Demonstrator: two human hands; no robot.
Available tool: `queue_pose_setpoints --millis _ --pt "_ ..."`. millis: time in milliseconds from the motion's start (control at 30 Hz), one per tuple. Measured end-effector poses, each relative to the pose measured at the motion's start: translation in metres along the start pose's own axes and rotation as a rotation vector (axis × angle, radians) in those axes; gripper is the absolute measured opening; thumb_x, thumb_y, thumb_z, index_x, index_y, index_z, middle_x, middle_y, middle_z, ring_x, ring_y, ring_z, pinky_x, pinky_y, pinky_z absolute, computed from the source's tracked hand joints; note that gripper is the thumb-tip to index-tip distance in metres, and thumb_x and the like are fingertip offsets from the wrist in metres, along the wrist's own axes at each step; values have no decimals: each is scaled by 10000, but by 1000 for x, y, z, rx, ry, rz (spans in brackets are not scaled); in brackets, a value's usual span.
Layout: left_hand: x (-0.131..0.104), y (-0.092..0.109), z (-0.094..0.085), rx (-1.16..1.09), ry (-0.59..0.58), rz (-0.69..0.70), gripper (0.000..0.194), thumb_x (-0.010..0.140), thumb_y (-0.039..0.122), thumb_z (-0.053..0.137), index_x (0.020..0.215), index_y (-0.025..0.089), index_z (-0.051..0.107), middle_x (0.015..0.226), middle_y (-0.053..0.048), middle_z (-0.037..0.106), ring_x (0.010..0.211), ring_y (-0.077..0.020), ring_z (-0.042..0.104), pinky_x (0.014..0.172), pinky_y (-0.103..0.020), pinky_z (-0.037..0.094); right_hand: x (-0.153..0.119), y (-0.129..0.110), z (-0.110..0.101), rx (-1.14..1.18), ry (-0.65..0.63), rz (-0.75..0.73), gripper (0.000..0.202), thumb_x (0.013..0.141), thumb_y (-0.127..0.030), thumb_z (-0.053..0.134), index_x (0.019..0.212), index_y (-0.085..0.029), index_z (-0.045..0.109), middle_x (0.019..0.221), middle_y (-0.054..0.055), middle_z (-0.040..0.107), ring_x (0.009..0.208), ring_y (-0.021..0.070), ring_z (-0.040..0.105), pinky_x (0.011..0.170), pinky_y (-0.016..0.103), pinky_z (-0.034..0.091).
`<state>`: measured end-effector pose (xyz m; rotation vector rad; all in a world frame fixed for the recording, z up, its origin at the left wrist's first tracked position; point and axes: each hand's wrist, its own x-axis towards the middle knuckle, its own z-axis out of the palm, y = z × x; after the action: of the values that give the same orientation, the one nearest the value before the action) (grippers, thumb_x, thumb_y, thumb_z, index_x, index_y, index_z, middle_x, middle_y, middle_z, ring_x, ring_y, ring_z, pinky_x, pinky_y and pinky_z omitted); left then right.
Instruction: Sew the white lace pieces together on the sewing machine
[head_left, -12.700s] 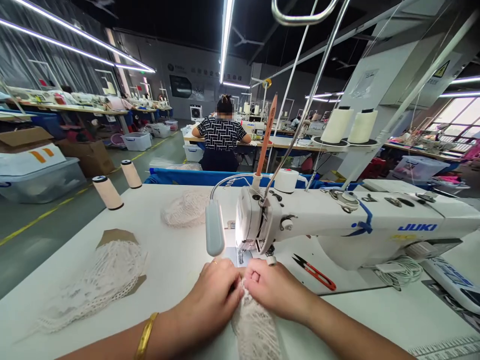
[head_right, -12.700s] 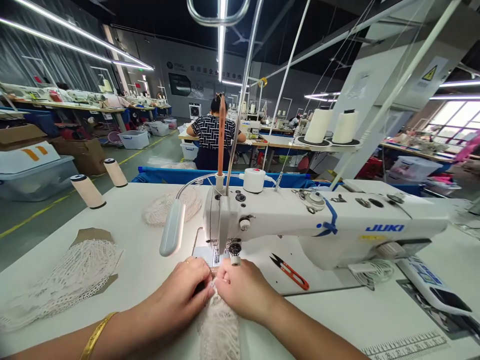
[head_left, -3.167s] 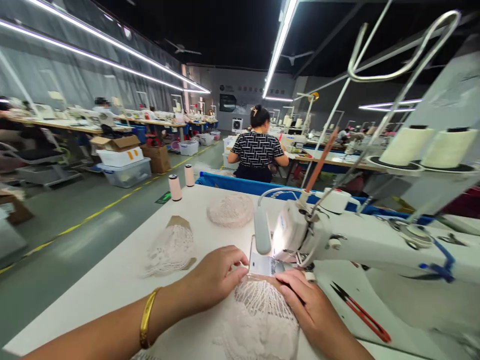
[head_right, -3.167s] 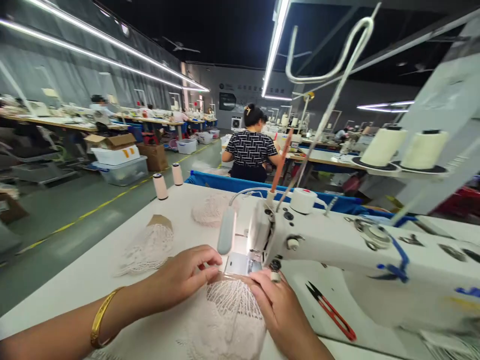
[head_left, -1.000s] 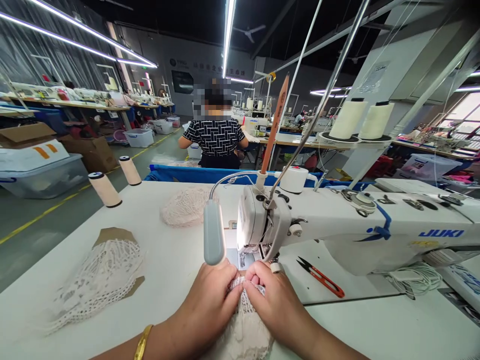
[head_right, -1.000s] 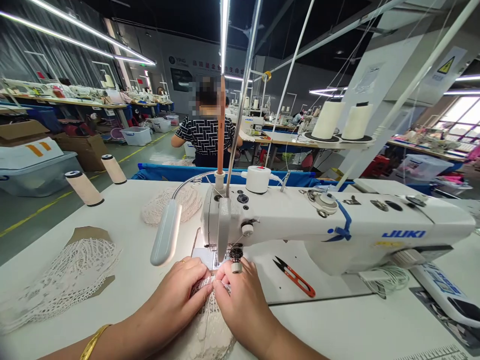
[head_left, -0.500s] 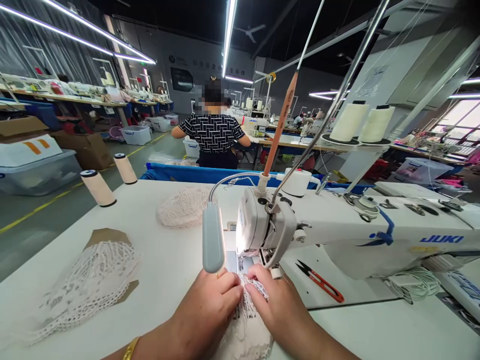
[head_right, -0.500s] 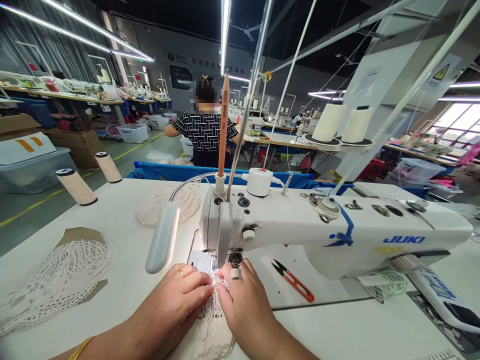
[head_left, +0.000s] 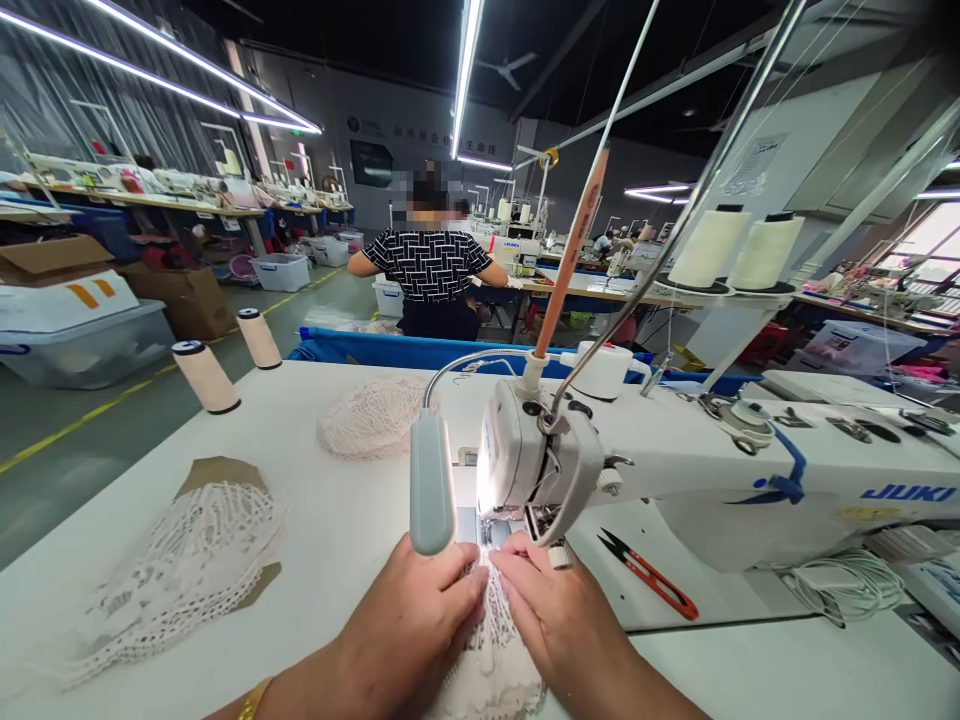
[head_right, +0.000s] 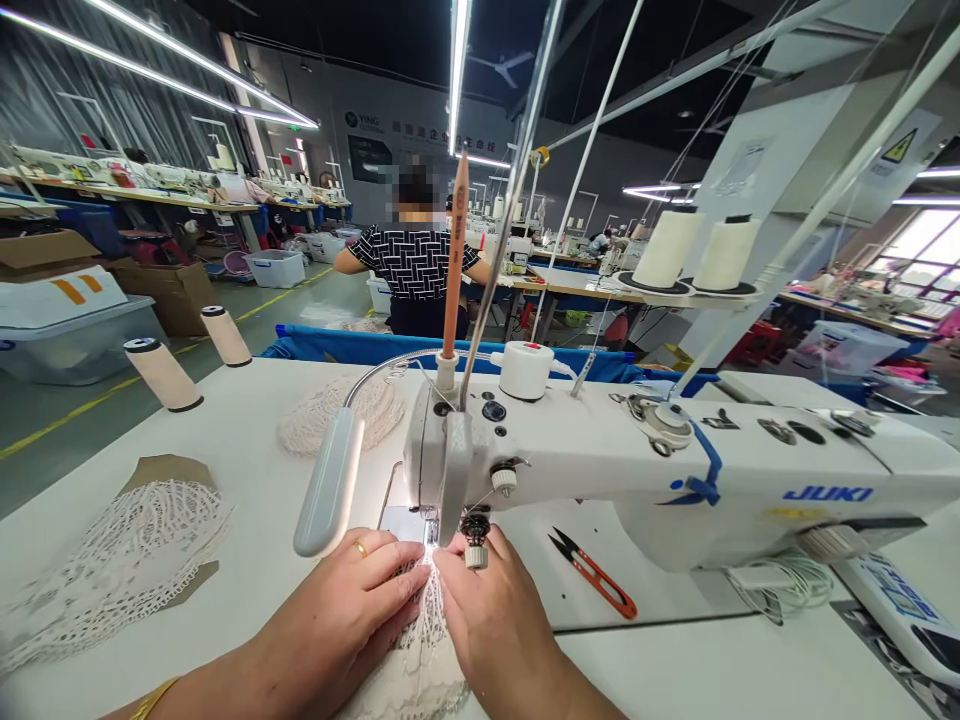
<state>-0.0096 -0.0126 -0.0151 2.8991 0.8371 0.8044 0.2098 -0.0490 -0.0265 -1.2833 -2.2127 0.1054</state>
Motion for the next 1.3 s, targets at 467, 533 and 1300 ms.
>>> queue_pose_setpoints --millis 467,533,1300 --pt "4 -7 6 -23 12 -37 226 985 87 534 1032 171 738 1114 -116 812 963 -334 771 826 -530 631 3 2 2 -86 45 48 282 1030 -92 471 1025 -205 729 1099 125 748 1030 299 689 849 411 585" --pt "4 -7 6 -23 20 -35 228 981 84 534 1034 171 737 1115 -113 815 956 -330 770 831 -530 626 4 2 2 -92 55 49 275 1026 -91 477 1017 -212 723 1103 120 756 1030 302 693 845 413 587" --pt "-15 8 -23 -147 -179 -67 245 763 212 811 927 238 630 1175 -75 705 1058 -321 658 900 -429 550 -10 -1 -49 64 -255 -142 234 922 -251 858 1076 -294 687 1367 23 738 1190 285 710 950 378 622"
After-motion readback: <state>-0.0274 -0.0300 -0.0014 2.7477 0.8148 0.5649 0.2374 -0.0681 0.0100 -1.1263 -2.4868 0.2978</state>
